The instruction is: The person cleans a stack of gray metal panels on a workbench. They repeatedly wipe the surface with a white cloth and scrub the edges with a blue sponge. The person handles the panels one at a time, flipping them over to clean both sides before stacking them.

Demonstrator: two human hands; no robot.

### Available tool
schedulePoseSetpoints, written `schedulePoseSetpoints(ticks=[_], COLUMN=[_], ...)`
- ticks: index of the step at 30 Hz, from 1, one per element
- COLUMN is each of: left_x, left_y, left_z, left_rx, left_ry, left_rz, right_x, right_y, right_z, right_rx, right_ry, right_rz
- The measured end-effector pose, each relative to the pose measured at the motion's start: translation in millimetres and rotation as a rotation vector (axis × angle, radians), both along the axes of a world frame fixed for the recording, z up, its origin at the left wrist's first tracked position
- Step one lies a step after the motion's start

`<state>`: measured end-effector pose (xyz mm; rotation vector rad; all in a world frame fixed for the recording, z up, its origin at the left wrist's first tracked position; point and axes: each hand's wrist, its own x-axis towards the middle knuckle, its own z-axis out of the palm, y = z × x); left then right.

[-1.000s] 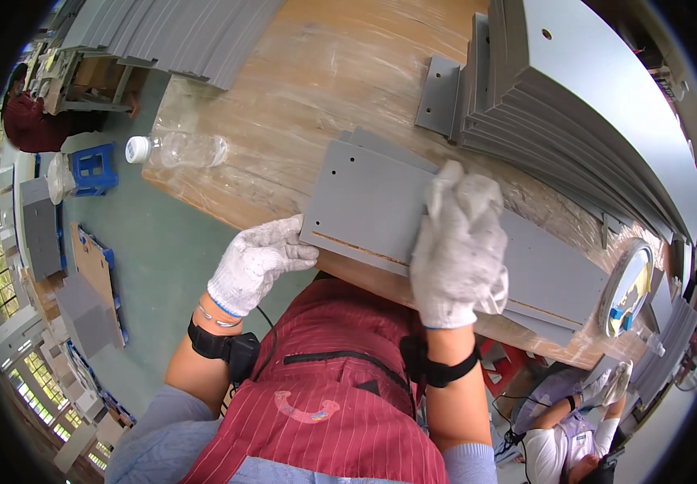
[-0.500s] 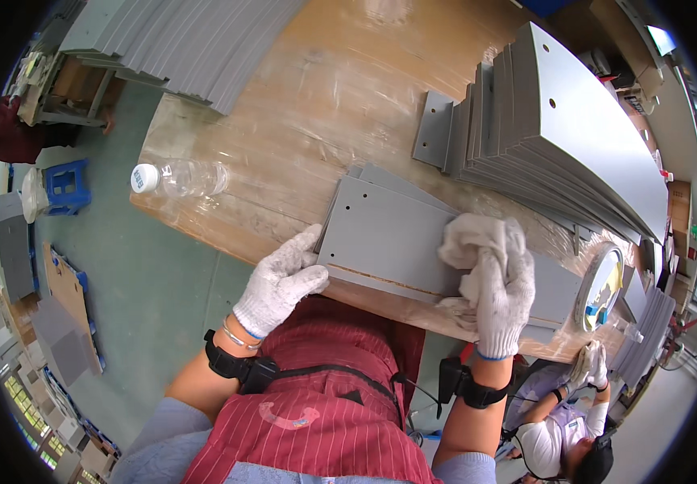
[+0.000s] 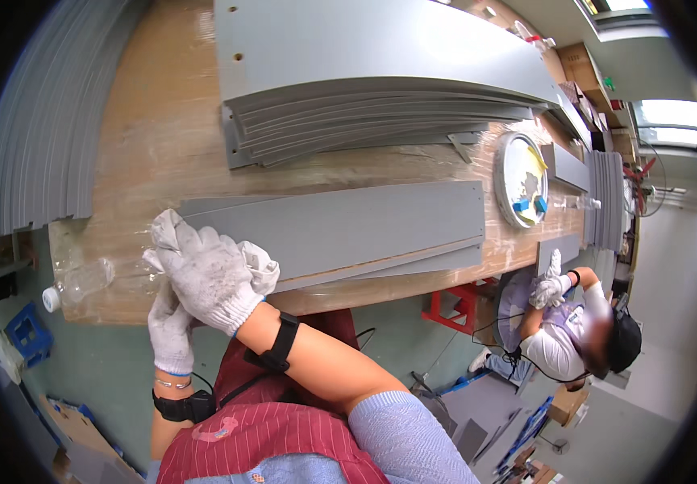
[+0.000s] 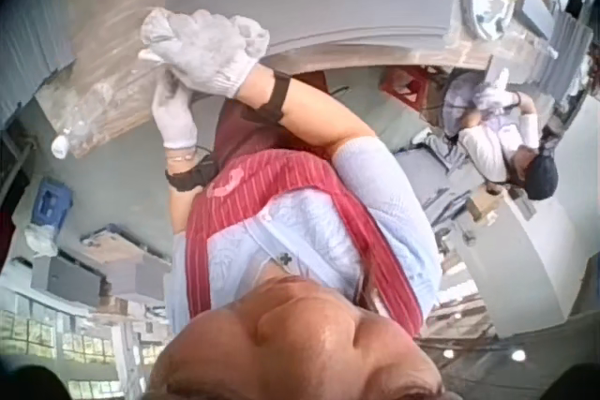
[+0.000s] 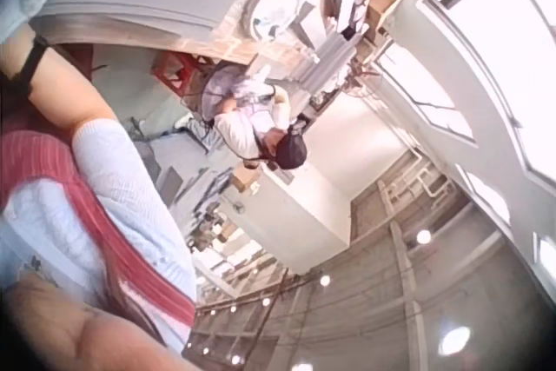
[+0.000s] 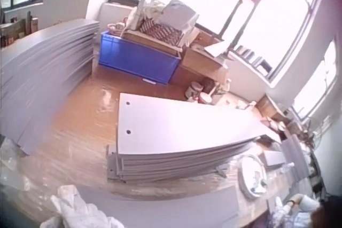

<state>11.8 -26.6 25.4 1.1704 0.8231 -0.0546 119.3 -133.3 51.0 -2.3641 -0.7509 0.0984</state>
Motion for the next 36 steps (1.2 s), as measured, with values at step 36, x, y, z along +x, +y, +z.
schedulePoseSetpoints(ticks=[36], left_x=[-22.7], left_y=[80.5], left_z=[-60.3], left_rx=[0.0], left_ry=[0.146], left_rz=[0.391], right_x=[96.2], right_y=[-642.5], right_z=[-28.3], right_rx=[-0.66], right_ry=[-0.301], right_rz=[-0.891])
